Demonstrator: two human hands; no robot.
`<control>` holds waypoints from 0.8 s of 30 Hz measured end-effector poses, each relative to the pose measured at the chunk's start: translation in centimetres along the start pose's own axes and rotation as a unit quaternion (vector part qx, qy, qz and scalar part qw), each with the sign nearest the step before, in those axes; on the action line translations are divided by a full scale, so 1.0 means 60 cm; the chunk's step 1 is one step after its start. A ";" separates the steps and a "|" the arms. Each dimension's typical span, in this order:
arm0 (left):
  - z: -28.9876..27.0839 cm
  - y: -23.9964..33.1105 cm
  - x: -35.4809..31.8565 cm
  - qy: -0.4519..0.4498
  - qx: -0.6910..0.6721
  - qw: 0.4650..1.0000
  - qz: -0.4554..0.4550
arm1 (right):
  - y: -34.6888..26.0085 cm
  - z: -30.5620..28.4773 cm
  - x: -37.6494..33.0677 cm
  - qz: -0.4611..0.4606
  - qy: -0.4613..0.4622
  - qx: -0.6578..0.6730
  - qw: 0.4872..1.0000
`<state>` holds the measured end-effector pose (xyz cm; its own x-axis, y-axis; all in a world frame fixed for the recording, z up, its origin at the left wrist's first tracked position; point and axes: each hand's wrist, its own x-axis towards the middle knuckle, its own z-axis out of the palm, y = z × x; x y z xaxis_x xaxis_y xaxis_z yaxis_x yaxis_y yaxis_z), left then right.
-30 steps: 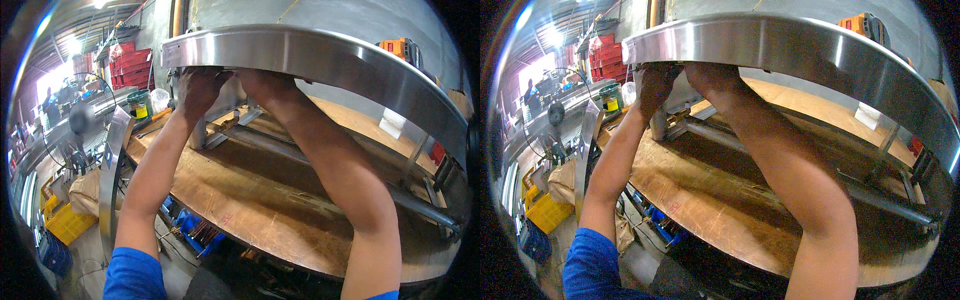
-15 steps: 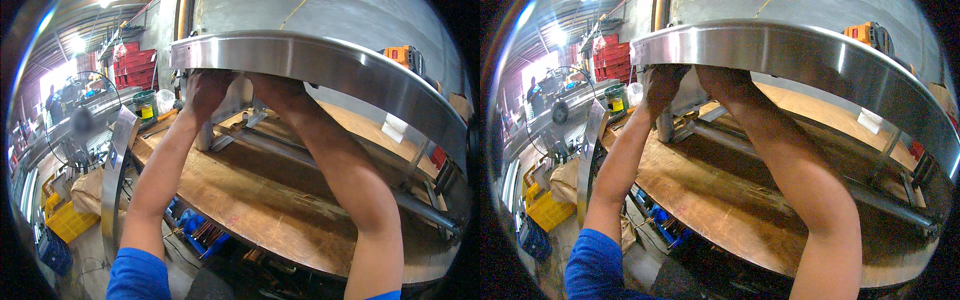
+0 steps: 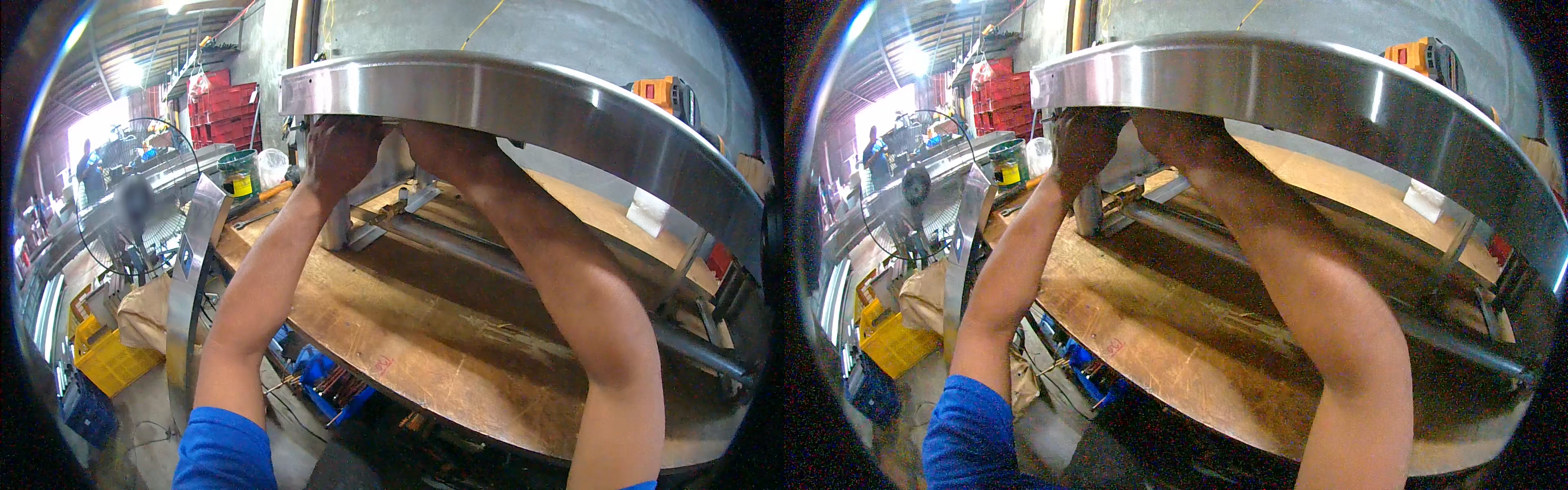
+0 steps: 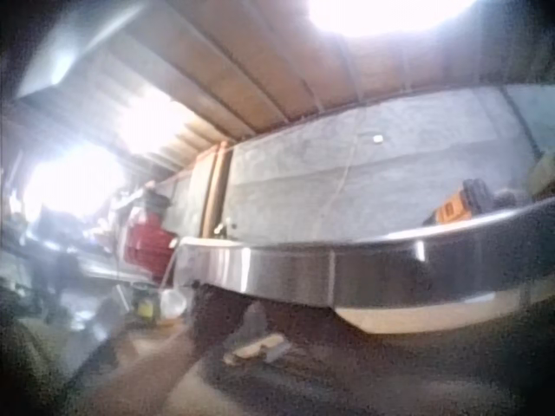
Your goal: The person assembles a stainless steel kitchen appliance by attaching metal brackets and securing them with screws. They handle small metal parts and fasteners, positioning them under the appliance frame and tightening them by hand.
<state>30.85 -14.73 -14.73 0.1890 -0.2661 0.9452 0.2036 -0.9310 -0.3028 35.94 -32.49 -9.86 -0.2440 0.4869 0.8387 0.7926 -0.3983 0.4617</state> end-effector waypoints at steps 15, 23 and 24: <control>-0.002 0.038 0.001 -0.083 -0.002 0.990 -0.115 | 0.013 0.013 0.002 0.089 0.044 0.253 0.962; 0.023 0.034 -0.004 -0.034 -0.200 0.965 -0.164 | 0.014 0.023 0.010 0.057 0.100 0.268 0.957; 0.026 0.033 -0.007 -0.054 -0.219 0.955 -0.192 | 0.015 0.023 0.009 0.052 0.104 0.267 0.957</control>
<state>32.68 -16.08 -15.93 0.2844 0.1206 0.9511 -0.1399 -0.9762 0.1656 37.29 -31.51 -9.42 -0.2111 0.2785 0.9369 0.9773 0.0448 0.2069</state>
